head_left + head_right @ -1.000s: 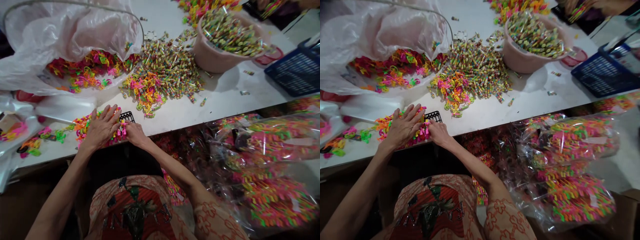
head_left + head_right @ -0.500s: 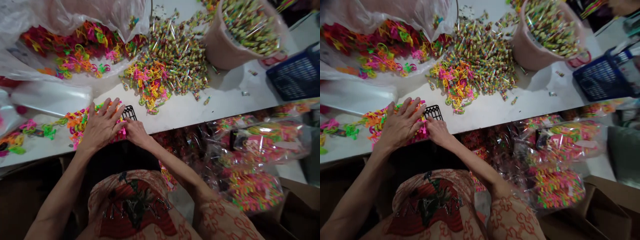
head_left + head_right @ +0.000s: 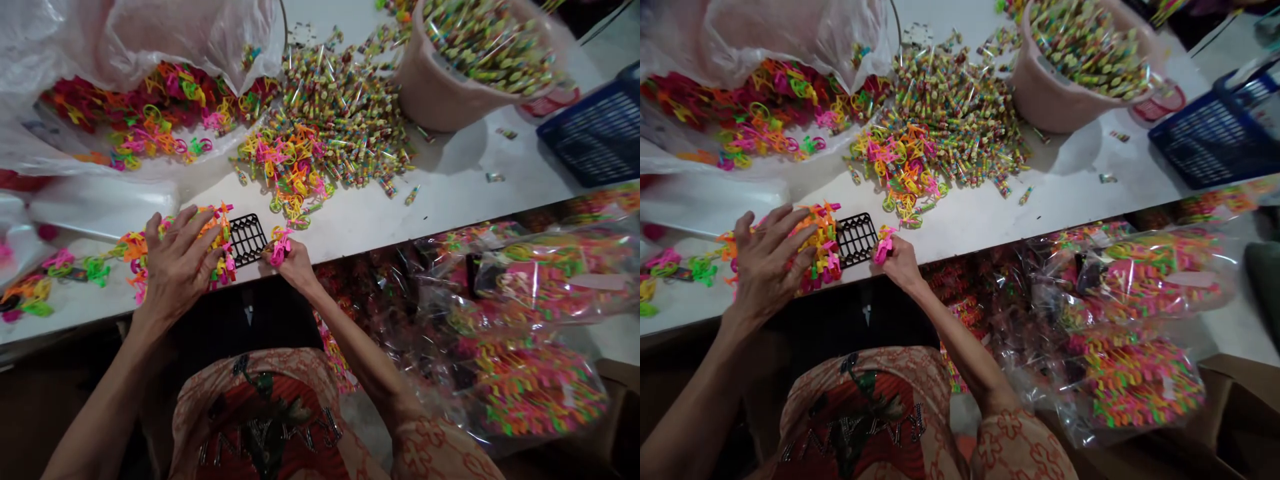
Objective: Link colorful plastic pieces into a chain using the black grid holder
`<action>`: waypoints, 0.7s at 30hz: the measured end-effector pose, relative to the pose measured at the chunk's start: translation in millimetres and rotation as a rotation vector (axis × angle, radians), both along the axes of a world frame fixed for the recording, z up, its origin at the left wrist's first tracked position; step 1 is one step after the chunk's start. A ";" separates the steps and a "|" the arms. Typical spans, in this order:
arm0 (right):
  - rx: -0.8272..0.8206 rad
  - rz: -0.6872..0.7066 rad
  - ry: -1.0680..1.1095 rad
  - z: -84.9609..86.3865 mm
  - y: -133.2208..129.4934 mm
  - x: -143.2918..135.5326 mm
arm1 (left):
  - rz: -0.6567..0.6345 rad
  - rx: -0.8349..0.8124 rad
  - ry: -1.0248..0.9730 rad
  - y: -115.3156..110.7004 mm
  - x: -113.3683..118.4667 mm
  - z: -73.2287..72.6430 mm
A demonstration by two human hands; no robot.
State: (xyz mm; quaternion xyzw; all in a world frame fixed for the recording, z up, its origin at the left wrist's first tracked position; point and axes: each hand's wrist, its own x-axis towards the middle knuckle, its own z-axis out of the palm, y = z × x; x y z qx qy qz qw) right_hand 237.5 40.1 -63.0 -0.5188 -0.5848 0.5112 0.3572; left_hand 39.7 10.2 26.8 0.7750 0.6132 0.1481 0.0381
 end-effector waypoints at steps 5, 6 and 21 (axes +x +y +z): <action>0.021 0.012 0.019 -3.0 -0.2 0.5 | -0.129 0.095 0.053 -43.0 38.5 -10.8; 0.038 0.013 0.006 -2.9 0.8 -0.5 | -0.203 0.106 0.037 -53.8 49.1 -18.4; 0.101 0.059 0.017 -14.2 13.6 -5.5 | 0.438 -0.343 0.047 -45.2 85.2 -75.3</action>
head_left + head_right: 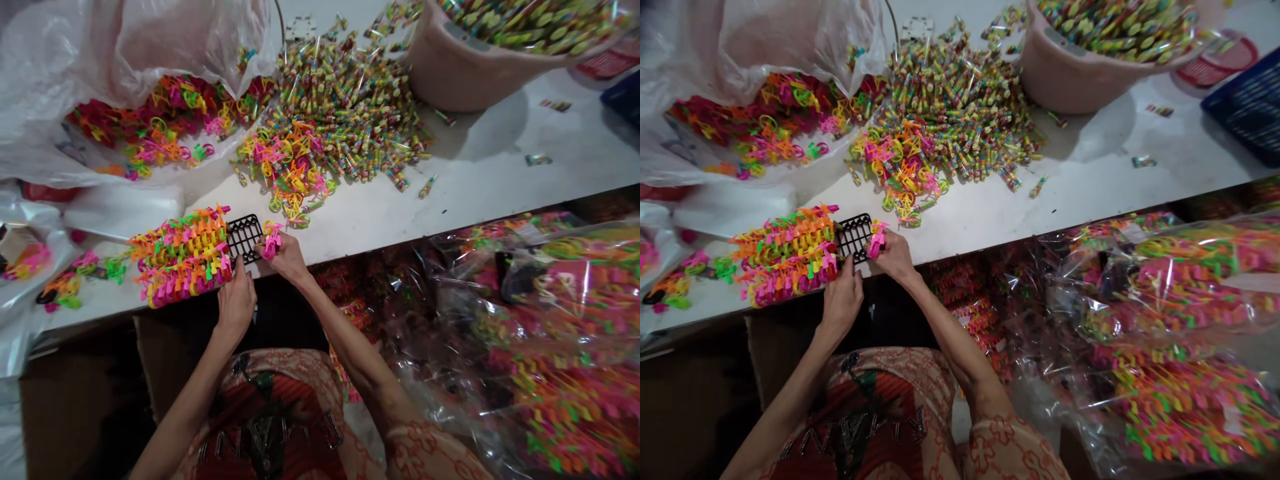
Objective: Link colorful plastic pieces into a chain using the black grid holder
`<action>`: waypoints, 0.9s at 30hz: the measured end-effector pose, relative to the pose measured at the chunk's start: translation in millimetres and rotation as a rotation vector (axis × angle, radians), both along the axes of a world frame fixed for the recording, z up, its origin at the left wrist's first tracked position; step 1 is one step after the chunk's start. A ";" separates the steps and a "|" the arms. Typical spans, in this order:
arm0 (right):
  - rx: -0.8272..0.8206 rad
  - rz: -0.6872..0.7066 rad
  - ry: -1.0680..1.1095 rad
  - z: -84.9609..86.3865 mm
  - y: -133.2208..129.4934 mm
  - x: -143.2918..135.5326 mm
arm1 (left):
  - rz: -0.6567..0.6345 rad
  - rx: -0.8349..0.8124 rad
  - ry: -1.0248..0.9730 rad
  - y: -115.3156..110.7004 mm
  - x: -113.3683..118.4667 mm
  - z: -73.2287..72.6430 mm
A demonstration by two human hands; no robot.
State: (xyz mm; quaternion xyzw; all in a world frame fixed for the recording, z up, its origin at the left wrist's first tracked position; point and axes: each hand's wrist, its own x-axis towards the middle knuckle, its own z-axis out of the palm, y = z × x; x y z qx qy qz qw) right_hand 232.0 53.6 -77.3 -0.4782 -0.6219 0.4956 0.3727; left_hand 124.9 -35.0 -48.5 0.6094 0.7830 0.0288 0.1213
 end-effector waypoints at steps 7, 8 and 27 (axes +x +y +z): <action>0.116 0.025 -0.158 -2.1 0.6 -0.1 | 0.087 -0.031 0.038 1.2 1.5 7.6; 0.130 0.026 -0.179 -2.9 1.7 -0.1 | 0.096 -0.063 0.038 2.5 1.7 10.2; 0.186 0.135 -0.325 36.3 2.7 11.9 | -0.015 0.312 -0.338 -30.6 -0.9 24.2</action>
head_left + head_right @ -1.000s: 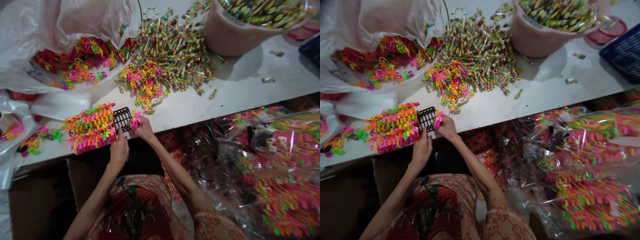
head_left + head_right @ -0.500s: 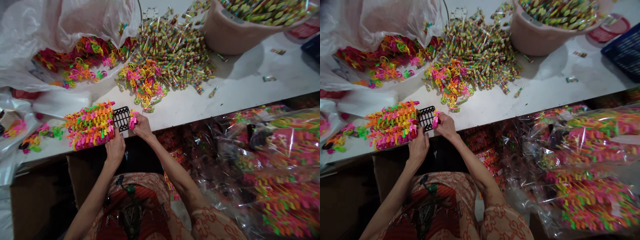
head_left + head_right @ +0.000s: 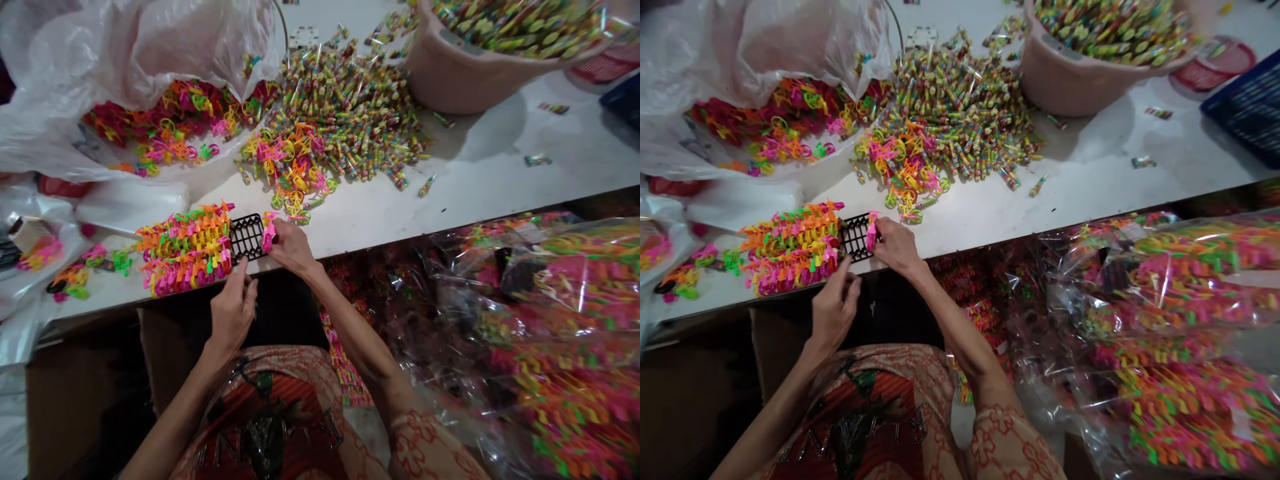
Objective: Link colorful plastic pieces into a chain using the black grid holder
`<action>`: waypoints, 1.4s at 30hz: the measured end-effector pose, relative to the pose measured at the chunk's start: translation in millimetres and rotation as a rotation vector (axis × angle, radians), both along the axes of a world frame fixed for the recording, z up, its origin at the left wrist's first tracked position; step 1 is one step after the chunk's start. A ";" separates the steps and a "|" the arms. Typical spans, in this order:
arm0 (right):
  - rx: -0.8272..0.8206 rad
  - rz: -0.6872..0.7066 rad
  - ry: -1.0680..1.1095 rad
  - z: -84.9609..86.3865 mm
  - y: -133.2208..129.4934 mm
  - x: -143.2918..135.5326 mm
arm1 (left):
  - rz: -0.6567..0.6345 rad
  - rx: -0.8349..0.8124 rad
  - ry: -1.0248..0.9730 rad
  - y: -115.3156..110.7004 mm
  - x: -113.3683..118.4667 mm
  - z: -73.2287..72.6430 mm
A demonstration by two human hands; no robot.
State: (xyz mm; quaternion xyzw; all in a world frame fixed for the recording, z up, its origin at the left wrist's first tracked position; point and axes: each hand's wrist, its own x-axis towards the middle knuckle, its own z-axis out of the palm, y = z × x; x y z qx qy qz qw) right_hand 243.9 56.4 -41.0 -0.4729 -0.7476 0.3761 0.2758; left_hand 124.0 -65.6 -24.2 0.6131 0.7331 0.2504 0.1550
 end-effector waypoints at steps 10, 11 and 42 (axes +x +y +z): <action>0.015 0.071 0.284 6.8 -11.9 -23.4 | 0.278 0.293 -0.922 54.4 -32.2 65.1; -0.005 0.046 0.200 -0.9 -12.6 -26.6 | 0.303 0.325 -1.041 57.4 -37.1 65.2; -0.106 0.401 -0.415 6.2 7.6 -47.5 | 0.382 0.314 -1.418 66.9 -60.8 43.2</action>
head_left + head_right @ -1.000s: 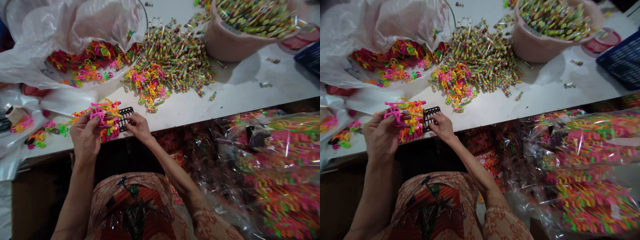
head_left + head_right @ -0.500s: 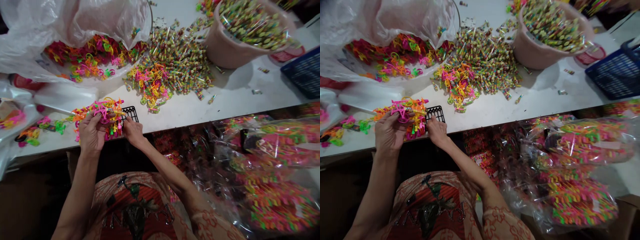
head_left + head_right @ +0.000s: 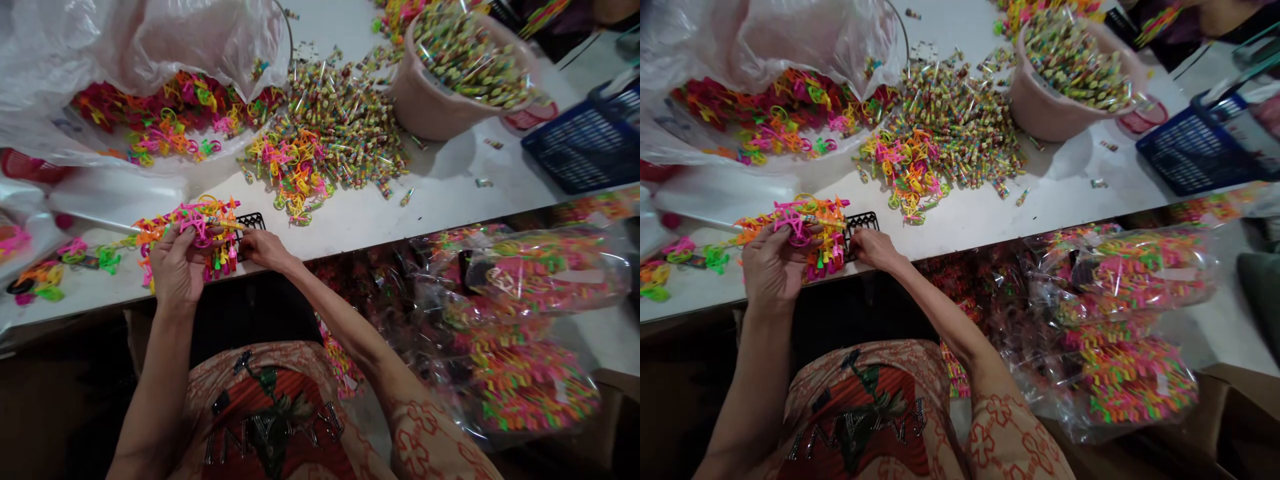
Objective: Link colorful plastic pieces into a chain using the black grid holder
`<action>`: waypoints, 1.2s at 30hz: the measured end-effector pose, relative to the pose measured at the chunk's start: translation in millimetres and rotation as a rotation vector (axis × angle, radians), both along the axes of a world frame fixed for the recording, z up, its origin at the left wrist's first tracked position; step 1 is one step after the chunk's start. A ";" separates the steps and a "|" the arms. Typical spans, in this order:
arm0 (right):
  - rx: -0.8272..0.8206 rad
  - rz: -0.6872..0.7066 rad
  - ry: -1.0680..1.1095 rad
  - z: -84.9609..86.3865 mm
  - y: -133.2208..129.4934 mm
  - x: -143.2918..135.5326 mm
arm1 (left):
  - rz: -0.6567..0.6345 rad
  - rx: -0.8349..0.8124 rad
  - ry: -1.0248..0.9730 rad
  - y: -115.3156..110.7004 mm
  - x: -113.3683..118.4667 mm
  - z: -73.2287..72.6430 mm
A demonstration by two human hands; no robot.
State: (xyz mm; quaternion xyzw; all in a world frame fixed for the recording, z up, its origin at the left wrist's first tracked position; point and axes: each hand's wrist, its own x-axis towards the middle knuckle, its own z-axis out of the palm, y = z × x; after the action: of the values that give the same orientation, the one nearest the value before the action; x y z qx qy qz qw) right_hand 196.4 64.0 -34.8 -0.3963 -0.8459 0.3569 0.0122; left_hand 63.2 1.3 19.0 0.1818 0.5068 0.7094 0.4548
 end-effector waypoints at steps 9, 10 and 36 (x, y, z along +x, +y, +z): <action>0.000 -0.097 0.024 1.1 1.0 -3.2 | -0.012 -0.002 0.054 0.6 -0.4 -0.7; -0.024 -0.057 0.021 3.2 4.8 -3.9 | -0.025 -0.005 0.073 0.6 -0.6 -1.1; 0.123 -0.242 0.284 35.8 -25.7 23.2 | -0.323 -0.131 0.544 -6.9 20.1 12.6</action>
State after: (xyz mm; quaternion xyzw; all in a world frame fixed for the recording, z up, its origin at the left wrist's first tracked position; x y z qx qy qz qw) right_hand 219.6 38.3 0.9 -0.4391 -0.8021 0.3527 0.1984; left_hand 83.3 -5.6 31.6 0.4131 0.6190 0.5194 0.4199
